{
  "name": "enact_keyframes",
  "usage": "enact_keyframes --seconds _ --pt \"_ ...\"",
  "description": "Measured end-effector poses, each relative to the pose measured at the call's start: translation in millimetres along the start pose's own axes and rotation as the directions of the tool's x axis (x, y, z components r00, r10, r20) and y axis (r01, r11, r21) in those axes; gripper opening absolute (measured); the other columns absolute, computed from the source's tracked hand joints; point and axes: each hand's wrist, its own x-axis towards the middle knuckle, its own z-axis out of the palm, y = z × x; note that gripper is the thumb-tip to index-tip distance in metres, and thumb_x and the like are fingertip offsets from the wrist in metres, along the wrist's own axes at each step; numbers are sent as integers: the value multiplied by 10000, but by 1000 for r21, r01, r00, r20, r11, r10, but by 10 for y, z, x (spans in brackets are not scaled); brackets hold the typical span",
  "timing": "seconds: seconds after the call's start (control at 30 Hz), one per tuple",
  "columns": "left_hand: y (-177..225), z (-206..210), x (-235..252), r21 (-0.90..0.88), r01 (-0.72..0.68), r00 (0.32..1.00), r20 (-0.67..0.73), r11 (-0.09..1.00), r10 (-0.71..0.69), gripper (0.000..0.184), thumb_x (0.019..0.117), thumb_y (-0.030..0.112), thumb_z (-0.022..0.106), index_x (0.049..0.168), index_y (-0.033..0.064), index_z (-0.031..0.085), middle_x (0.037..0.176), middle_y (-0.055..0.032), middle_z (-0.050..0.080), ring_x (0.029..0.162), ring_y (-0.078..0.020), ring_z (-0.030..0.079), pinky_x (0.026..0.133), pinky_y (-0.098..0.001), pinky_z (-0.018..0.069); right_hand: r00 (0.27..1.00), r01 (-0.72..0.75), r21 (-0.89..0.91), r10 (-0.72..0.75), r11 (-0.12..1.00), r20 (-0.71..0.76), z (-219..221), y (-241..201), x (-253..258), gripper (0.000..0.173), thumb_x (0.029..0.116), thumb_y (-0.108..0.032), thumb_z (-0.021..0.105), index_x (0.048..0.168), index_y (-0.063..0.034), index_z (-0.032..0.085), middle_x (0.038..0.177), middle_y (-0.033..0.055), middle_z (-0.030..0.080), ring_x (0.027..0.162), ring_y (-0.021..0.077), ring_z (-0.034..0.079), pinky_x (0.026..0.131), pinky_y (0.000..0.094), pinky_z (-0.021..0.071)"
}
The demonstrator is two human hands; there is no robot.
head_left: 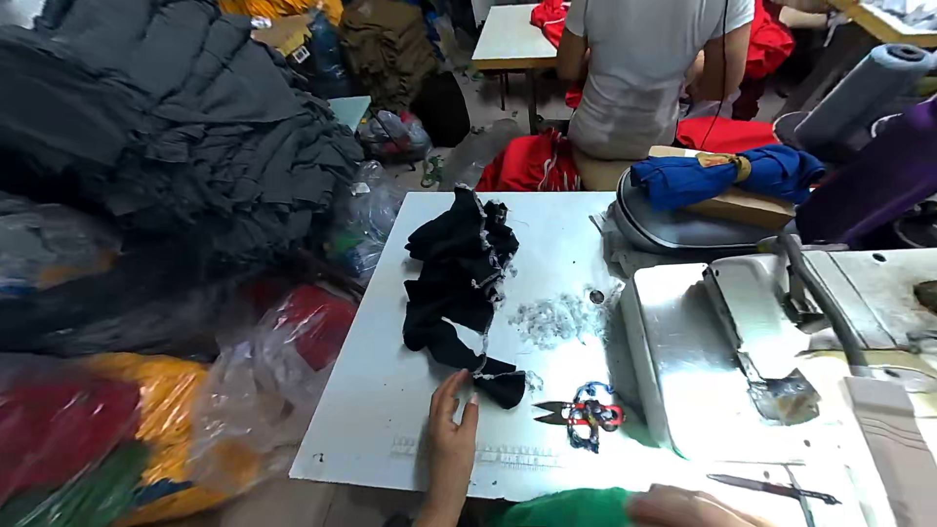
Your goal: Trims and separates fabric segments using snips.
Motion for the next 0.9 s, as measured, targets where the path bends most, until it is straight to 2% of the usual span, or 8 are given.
enact_keyframes --seconds 0.07,0.2,0.33,0.47,0.57,0.73,0.83,0.9 --pt "-2 -35 78 5 3 996 87 1000 -3 423 965 72 553 1342 -119 570 1373 -310 570 1237 -399 582 996 -491 492 999 20 -165 -15 986 30 308 114 294 216 1028 -96 571 1158 -4 717 1189 224 701 1193 370 653 1062 453 493" --pt "-165 -31 128 66 -71 983 171 995 59 473 952 145 587 1361 -93 572 1361 -278 601 1247 -399 592 1002 -529 486 1000 -7 -188 8 982 3 407 242 469 205 1015 -101 596 1146 -3 719 1200 215 699 1209 343 642 1095 403 461" --pt "-287 7 130 168 -203 966 198 965 169 478 945 242 594 1320 -51 632 1299 -239 659 1195 -434 636 968 -634 481 989 -145 -361 124 921 -80 681 632 422 177 941 -108 662 1086 -55 749 1146 160 727 1117 307 694 989 379 546" --pt "-293 11 236 90 -191 963 212 977 169 472 981 297 557 1309 -32 642 1278 -215 666 1158 -368 653 945 -562 514 970 -241 -519 187 820 -156 996 1000 399 184 860 -77 681 1022 -84 767 1087 145 734 1043 329 715 899 428 589" --pt "-272 -4 341 87 -222 951 239 971 196 395 988 304 562 1188 1 718 1184 -203 698 1089 -366 678 919 -559 529 966 -255 -625 215 737 -141 1117 1178 406 219 820 -74 716 1032 -91 769 1034 124 739 986 333 723 842 483 595" --pt "-231 54 417 209 -363 914 267 908 304 440 924 403 637 1137 37 752 1109 -214 703 964 -405 698 800 -571 557 949 -297 -600 297 742 -103 1059 1229 471 349 752 -18 773 1089 -104 773 939 156 717 901 372 714 799 534 582" --pt "-194 108 392 275 -416 896 288 867 338 426 857 342 726 1158 42 754 1092 -211 714 971 -423 699 781 -581 556 936 -322 -509 348 798 -47 1012 1154 488 293 732 14 766 1009 -82 776 859 185 695 851 404 705 762 550 576" --pt "-210 122 376 295 -465 876 291 835 385 282 814 248 775 1006 41 781 1003 -183 735 957 -403 716 774 -569 569 921 -349 -425 389 835 9 949 1061 502 217 785 23 733 987 -48 763 881 205 685 870 410 700 737 526 595"
